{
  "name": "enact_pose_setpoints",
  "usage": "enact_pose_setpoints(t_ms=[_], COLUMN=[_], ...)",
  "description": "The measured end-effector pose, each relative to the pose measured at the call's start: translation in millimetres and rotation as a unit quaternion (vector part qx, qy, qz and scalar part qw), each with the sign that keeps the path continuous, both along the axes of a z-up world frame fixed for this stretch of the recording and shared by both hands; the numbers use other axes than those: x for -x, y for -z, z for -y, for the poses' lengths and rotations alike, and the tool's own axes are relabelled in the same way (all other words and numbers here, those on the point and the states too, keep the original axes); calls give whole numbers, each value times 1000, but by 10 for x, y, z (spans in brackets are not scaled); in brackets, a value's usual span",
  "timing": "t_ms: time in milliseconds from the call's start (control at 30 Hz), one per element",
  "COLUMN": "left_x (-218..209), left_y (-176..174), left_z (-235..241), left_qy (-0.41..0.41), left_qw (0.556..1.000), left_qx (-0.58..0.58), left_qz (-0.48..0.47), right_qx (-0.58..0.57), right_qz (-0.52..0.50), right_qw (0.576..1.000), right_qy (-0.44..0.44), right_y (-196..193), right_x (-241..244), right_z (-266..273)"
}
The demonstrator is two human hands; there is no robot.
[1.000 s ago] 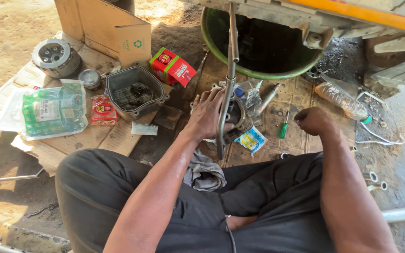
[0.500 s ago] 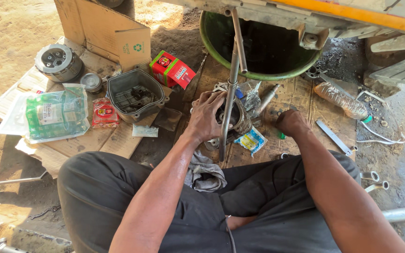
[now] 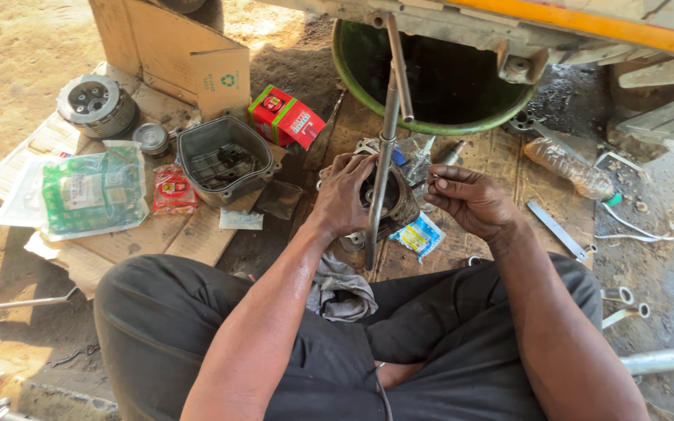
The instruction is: The person sits on the ground and uses a T-handle wrench to tighten bolts on a disassembled engine cylinder head. They then use a screwdriver to adjust internal components and a hammer to tap a metal rod into place within the assembly.
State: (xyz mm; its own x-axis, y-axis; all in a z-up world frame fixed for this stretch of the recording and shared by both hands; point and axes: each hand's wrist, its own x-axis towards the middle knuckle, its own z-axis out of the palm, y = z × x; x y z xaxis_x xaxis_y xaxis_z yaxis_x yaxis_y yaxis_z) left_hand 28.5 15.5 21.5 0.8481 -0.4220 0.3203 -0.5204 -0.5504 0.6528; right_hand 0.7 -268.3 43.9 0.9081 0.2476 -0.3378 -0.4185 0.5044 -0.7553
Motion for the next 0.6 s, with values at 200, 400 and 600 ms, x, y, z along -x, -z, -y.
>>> enact_pose_setpoints(t_ms=[200, 400, 600], left_x=[14, 20, 5], left_y=[-17, -27, 0], left_z=[-14, -18, -18], left_qy=[3, 1, 4], left_qw=[1000, 1000, 1000], left_qx=[15, 12, 5], left_qz=[8, 1, 4], right_qx=[-62, -33, 509], right_qz=[30, 31, 155], right_qw=[998, 999, 846], right_qy=[-2, 17, 37], right_y=[2, -20, -266], right_x=[17, 21, 72], right_z=[-147, -211, -640])
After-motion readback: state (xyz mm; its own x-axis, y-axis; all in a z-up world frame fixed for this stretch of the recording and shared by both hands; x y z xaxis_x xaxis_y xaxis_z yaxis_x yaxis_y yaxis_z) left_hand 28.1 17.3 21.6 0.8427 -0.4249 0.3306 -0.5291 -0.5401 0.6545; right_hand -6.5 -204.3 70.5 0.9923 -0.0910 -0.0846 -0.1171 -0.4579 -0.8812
